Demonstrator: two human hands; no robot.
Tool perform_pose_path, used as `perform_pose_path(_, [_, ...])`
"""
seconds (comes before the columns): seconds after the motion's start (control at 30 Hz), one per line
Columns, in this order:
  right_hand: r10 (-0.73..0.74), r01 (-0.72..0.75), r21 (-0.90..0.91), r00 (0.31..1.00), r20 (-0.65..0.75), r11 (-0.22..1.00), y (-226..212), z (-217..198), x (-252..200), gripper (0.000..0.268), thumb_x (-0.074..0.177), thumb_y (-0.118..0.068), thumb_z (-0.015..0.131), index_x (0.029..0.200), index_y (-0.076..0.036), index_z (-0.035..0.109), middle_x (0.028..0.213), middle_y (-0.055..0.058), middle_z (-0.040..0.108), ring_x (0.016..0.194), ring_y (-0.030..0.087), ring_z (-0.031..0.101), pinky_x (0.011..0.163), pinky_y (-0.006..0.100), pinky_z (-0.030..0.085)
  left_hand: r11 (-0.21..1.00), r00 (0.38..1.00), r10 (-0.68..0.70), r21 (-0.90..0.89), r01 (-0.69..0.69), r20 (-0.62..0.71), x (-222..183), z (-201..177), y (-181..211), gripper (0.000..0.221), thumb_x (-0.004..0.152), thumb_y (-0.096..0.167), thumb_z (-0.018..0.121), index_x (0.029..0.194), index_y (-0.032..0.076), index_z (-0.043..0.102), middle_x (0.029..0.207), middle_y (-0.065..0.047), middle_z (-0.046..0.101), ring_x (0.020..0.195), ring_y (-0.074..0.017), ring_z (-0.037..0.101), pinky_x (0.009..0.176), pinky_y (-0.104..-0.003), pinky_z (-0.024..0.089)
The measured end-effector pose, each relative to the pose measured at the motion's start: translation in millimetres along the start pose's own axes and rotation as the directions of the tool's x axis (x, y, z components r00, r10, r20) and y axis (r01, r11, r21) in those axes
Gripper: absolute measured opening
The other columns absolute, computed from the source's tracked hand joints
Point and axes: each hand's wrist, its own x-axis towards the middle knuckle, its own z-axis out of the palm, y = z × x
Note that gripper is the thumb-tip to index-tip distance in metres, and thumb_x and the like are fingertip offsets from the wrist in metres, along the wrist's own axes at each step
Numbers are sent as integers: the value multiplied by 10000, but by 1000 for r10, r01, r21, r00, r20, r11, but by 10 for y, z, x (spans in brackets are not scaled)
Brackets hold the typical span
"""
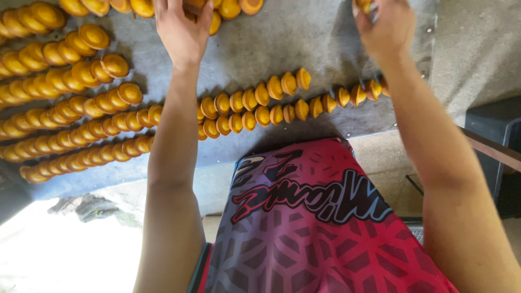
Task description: The person sorts and arranges small yellow pastries on a metal table by hand, placing them into neat rows.
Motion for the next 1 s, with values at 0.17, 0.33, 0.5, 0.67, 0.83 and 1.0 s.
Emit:
perform_pose_path(0.17, [26,-34,142,998,57,989,-416,-189,-421,239,981,-133,806,1153,-57,657,1069,121,695,914,311,705,790,430,545,896,999,8,-443,10,39,-213,107,801,448,847,171,930,1170,69,637,1076,-94,702,900,-257,690,846,-410,585])
perform_pose_path(0.33, [81,-101,143,987,140,985,-567,-269,-533,297,980,-164,816,1207,-54,658,1016,112,710,915,311,708,772,442,539,766,944,177,-642,46,279,-540,429,1556,455,849,203,896,1165,94,587,1261,-123,681,1085,-286,719,937,-386,599])
perform_pose_path(0.5, [60,-106,213,976,211,971,-644,-338,-655,277,1015,-195,773,1229,-49,674,1027,134,737,911,303,729,785,434,562,856,788,210,-498,138,579,-695,675,1727,515,805,288,892,1166,110,570,1071,-48,728,1020,-344,700,885,-454,539])
perform_pose_path(0.67, [99,-158,219,961,258,963,-804,-380,-735,268,1011,-230,760,1206,-55,704,1044,131,753,913,308,739,780,438,567,875,749,270,-479,72,605,-792,775,1677,527,803,277,865,1173,131,520,1070,-52,696,1050,-345,667,888,-480,512])
perform_pose_path(0.83, [89,-170,231,942,324,958,-903,-381,-707,308,982,-270,773,1190,-52,710,1026,133,756,925,305,739,778,431,573,924,661,203,-366,116,722,-736,606,1747,536,811,315,879,1171,137,523,1122,-68,679,1112,-335,641,936,-467,504])
perform_pose_path(1.0, [45,-109,240,966,256,965,-712,-435,-408,354,1056,-315,786,1256,-39,688,1083,136,750,948,263,748,807,398,581,963,820,142,-269,14,554,-463,232,1250,638,770,321,920,1242,105,549,1207,-143,643,1145,-354,609,953,-451,509])
